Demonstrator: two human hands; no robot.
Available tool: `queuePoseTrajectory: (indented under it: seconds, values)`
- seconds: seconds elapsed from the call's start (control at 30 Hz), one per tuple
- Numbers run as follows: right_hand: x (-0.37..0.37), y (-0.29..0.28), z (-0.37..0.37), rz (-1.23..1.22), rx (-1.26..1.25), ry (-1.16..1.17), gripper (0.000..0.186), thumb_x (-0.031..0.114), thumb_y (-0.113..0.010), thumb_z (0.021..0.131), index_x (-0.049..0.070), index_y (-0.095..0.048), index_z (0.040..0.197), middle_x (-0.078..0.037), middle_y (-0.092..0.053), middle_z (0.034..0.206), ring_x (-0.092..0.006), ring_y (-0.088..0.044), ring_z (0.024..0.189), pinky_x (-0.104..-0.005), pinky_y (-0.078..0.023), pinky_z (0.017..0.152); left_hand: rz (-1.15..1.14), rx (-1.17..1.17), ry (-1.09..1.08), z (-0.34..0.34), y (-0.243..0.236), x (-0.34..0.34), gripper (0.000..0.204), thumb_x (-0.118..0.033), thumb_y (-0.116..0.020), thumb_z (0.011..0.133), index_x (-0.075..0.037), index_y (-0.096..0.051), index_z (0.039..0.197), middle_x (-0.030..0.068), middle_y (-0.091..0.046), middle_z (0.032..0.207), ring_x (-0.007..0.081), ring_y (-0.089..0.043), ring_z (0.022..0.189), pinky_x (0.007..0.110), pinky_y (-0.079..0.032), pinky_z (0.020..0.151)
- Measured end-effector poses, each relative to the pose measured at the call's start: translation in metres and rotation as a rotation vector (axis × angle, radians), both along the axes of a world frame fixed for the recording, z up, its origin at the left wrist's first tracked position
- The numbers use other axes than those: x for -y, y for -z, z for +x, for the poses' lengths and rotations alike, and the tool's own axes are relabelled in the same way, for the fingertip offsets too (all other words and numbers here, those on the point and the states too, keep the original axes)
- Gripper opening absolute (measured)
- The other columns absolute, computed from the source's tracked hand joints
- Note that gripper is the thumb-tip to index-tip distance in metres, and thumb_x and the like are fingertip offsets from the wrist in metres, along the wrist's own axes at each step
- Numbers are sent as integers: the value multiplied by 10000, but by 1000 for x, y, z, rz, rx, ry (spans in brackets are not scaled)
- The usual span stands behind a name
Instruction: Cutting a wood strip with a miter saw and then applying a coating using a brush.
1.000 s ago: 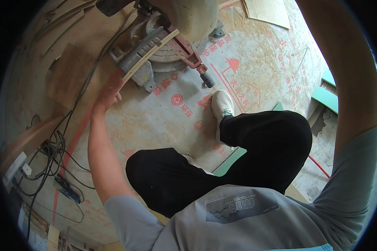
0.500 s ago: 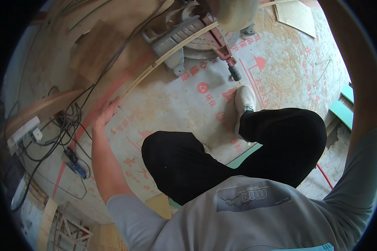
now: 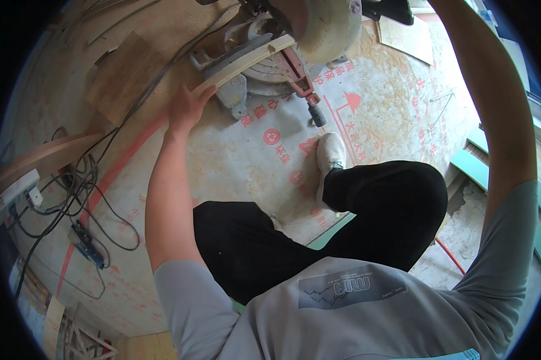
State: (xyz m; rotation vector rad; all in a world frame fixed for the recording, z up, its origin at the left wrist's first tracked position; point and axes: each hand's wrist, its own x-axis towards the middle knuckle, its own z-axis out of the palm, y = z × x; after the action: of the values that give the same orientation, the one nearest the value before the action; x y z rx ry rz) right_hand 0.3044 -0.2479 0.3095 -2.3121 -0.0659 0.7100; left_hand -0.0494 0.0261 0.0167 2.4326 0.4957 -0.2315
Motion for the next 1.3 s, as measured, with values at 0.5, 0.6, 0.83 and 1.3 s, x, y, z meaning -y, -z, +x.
queuePoseTrajectory:
  seconds: [0.5,0.6,0.83,1.3]
  values:
    - [60,43,-78,596,-254,29,651,628,-346,1020,52,-630,1125,-110,-641,728,-215,-598,526,-354,-515,490,195,-48,-46,43,35,32,961,-853,-559,770,94,-722,789,308,-688,801,445,-706,847,492,-560,681]
    - [64,55,-91,306,107,208,633,633,-360,1015,61,-614,1111,-78,-573,635,-188,-567,478,-342,-495,446,215,-43,-38,41,30,34,991,-874,-525,769,96,-724,794,308,-690,801,449,-705,848,497,-560,698]
    - [106,92,-85,1113,-235,-135,609,608,-347,1030,76,-577,1217,-61,-557,632,-170,-550,465,-322,-488,434,211,-118,-34,48,25,36,989,-884,-529,753,84,-727,781,284,-694,770,430,-710,814,486,-557,684]
    - [86,89,-120,403,338,30,622,582,-281,1055,54,-546,1247,-71,-563,625,-155,-532,434,-298,-462,415,138,-37,-94,42,19,39,934,-858,-571,748,61,-733,782,264,-705,782,414,-713,828,476,-560,709]
